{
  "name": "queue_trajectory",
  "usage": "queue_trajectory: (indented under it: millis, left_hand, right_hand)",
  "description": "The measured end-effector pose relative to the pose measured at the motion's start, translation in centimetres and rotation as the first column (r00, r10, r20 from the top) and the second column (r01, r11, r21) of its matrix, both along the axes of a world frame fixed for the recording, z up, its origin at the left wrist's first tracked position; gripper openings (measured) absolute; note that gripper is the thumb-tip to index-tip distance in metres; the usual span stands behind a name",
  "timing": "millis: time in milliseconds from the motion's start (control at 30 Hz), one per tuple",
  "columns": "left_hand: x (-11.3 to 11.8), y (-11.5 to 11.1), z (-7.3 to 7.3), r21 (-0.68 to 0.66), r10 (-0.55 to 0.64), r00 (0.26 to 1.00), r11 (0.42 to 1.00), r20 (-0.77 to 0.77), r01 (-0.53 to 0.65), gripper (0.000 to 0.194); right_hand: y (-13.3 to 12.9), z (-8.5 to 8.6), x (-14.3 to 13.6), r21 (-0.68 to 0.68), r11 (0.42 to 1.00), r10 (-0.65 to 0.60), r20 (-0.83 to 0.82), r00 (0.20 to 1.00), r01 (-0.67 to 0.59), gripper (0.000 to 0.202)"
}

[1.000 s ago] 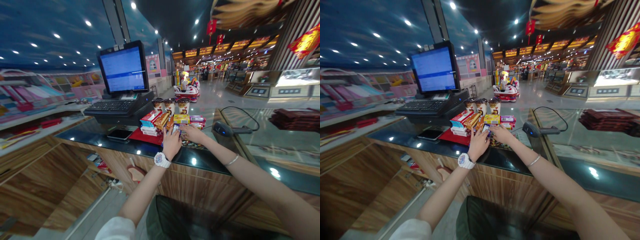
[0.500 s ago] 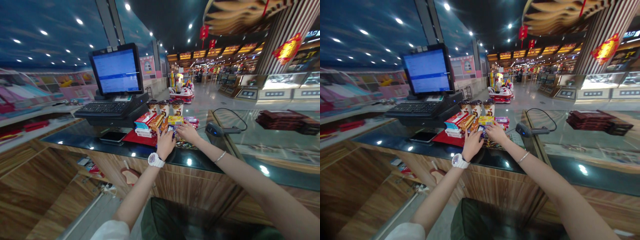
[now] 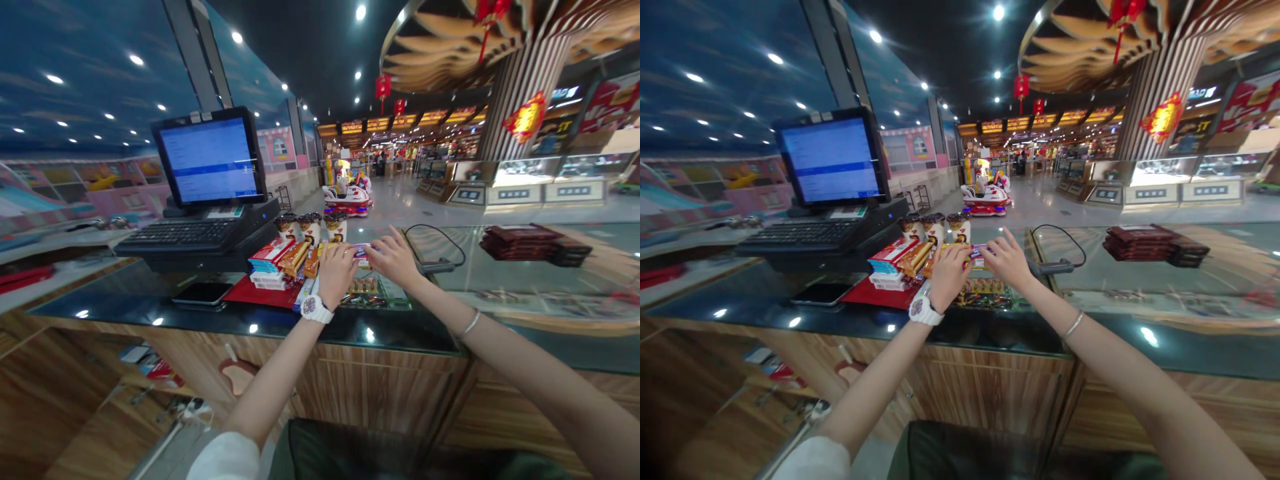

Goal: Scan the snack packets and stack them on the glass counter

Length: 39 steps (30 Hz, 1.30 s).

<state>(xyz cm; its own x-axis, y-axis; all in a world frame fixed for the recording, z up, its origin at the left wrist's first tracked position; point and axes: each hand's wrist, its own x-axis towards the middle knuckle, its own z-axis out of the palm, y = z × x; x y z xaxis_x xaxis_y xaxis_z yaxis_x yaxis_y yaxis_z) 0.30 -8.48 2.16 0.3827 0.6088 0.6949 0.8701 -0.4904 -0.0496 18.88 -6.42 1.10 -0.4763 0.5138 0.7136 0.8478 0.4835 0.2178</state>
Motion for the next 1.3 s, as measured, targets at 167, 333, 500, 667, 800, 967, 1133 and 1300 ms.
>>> queue_trajectory:
  millis: [167,333,500,667,800,967,1133,1300]
  left_hand:
    - [2.8,2.0,0.4,0.104,-0.092,0.995,0.990,-0.039,0.095,0.023]
    - [5.7,4.4,0.5,0.299,-0.232,0.972,0.925,-0.045,0.234,0.019]
    - [6.5,6.2,0.1,0.354,-0.325,0.945,0.880,-0.036,0.316,0.016]
    - [5.6,6.4,-0.6,0.317,-0.369,0.928,0.887,0.054,0.335,0.012]
    - [5.2,5.8,-0.5,0.321,-0.378,0.921,0.887,0.092,0.332,0.010]
    - [5.3,5.4,-0.5,0.296,-0.399,0.913,0.885,0.084,0.359,0.010]
    - [5.5,5.7,-0.8,0.293,-0.394,0.913,0.890,0.106,0.350,0.023]
    - [5.5,6.0,-1.1,0.339,-0.395,0.913,0.877,0.104,0.341,0.027]
  right_hand:
    - [-0.2,0.3,3.0,0.075,0.997,-0.032,-0.048,0.998,0.035,0.033]
    - [0.2,0.4,5.2,0.259,0.964,-0.035,-0.103,0.994,0.061,0.027]
    - [0.6,-0.1,7.3,0.302,0.952,0.010,-0.176,0.984,0.044,0.025]
    - [1.2,-1.0,9.6,0.266,0.963,0.126,-0.274,0.954,-0.051,0.024]
    - [1.5,-1.3,9.9,0.224,0.966,0.197,-0.294,0.935,-0.133,0.024]
    - [1.2,-1.5,8.8,0.149,0.972,0.227,-0.409,0.884,-0.181,0.020]
    - [1.4,-1.7,8.7,0.111,0.959,0.275,-0.569,0.775,-0.259,0.019]
    - [2.2,-2.1,9.0,0.076,0.938,0.299,-0.674,0.675,-0.340,0.023]
